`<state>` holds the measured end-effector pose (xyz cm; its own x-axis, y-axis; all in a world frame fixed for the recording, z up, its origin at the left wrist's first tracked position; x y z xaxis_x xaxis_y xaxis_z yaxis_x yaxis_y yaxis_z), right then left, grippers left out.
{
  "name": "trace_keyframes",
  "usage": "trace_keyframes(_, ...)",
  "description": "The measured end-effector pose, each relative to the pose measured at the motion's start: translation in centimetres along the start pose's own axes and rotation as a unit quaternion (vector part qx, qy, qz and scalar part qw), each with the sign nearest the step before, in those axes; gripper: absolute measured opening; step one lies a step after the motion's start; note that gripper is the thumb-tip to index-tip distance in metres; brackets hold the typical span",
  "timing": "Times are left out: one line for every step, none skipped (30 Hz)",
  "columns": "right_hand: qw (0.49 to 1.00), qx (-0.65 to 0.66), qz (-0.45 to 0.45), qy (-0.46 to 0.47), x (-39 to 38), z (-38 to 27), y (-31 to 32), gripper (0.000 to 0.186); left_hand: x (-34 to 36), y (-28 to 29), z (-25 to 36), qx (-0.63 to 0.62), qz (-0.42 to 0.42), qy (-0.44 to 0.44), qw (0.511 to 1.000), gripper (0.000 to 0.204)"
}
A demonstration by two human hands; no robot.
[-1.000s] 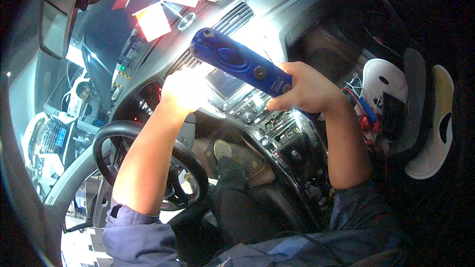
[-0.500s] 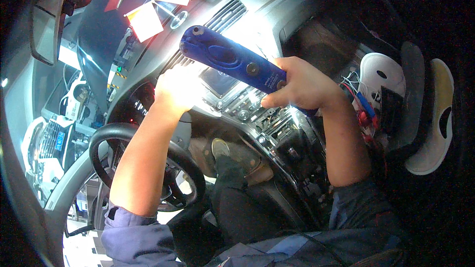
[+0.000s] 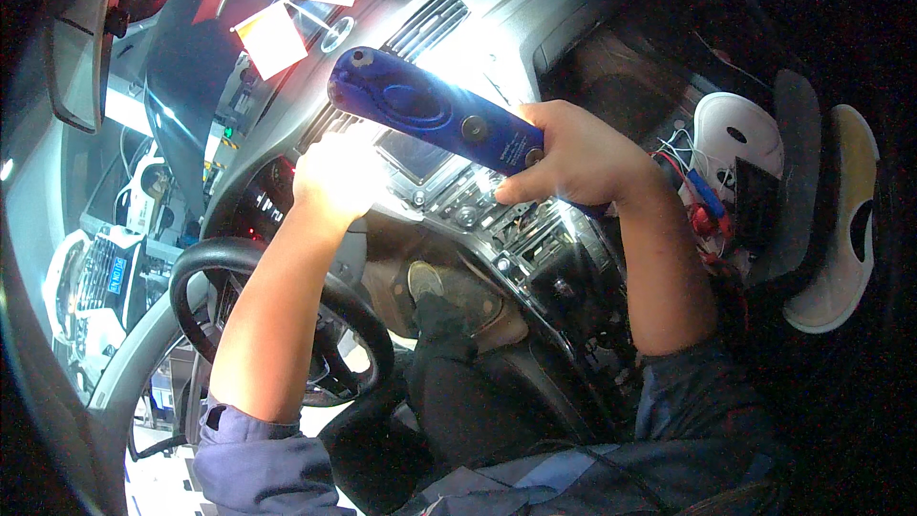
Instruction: The person works inside a car, using a flashlight to illuminate the dashboard area. They remove a panel, connect wires, and use a screwdriver to adjust components within the dashboard.
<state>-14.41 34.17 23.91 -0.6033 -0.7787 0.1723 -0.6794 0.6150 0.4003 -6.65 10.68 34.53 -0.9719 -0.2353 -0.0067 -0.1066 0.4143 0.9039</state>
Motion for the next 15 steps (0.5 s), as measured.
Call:
trace_keyframes(1.0, 0.003, 0.001, 0.003, 0.0, 0.0, 0.0, 0.042, -0.2, 0.2, 0.0, -0.013, 0.002, 0.018, 1.0, 0.031)
trace_keyframes(1.0, 0.0, 0.002, 0.008, 0.0, 0.0, 0.0, 0.042, -0.3, 0.4, 0.0, -0.025, 0.014, 0.034, 0.999, 0.031)
trace_keyframes(1.0, -0.003, 0.003, 0.012, 0.0, 0.1, 0.0, 0.042, -0.3, 0.5, -0.1, -0.036, 0.024, 0.051, 0.998, 0.031)
trace_keyframes(1.0, -0.005, 0.004, 0.016, 0.0, 0.1, 0.1, 0.042, -0.3, 0.4, -0.1, -0.038, 0.027, 0.047, 0.998, 0.031)
trace_keyframes(1.0, -0.004, 0.002, 0.01, 0.0, 0.1, 0.0, 0.042, -0.3, 0.2, -0.3, -0.039, 0.027, 0.045, 0.998, 0.031)
trace_keyframes(1.0, -0.003, 0.0, 0.005, 0.0, 0.2, -0.1, 0.041, -0.2, 0.0, -0.5, -0.039, 0.03, 0.043, 0.998, 0.032)
trace_keyframes(1.0, -0.002, -0.003, 0.0, 0.0, 0.2, -0.1, 0.041, -0.2, -0.3, -0.7, -0.04, 0.037, 0.037, 0.998, 0.032)
trace_keyframes(1.0, 0.003, -0.002, 0.004, 0.0, 0.1, -0.2, 0.04, -0.1, -0.6, -1.0, -0.04, 0.047, 0.029, 0.998, 0.032)
trace_keyframes(1.0, 0.008, -0.001, 0.008, 0.0, 0.1, -0.2, 0.04, 0.0, -0.8, -1.3, -0.043, 0.062, 0.019, 0.997, 0.032)
trace_keyframes(1.0, 0.013, 0.0, 0.012, 0.0, 0.0, -0.3, 0.039, 0.2, -1.1, -1.6, -0.051, 0.063, 0.005, 0.997, 0.032)
trace_keyframes(1.0, 0.007, -0.001, 0.01, 0.0, 0.0, -0.3, 0.039, 0.5, -1.3, -1.9, -0.061, 0.07, -0.011, 0.996, 0.031)
trace_keyframes(1.0, 0.001, -0.002, 0.008, 0.0, 0.1, -0.3, 0.039, 0.7, -1.4, -2.2, -0.072, 0.076, -0.028, 0.994, 0.031)
trace_keyframes(1.0, -0.004, -0.004, 0.007, 0.1, 0.1, -0.4, 0.039, 0.9, -1.5, -2.4, -0.062, 0.084, -0.048, 0.993, 0.031)
trace_keyframes(1.0, -0.002, 0.001, 0.022, 0.1, 0.1, -0.4, 0.04, 1.1, -1.5, -2.6, -0.051, 0.091, -0.069, 0.992, 0.031)
trace_keyframes(0.999, 0.0, 0.006, 0.036, 0.2, 0.0, -0.4, 0.042, 1.3, -1.6, -2.7, -0.041, 0.098, -0.089, 0.99, 0.032)
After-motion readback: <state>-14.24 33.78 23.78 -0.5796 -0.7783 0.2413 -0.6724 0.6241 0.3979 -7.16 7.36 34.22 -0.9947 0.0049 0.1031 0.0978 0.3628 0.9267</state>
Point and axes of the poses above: each hand's wrist, its own x-axis towards the middle knuckle, its own y-axis out of the back of the hand, z = x × y, the point moved 4 cm from there along x, towards the middle knuckle, and after that the axes turned 11 degrees about -x, right-handed, at the moved point
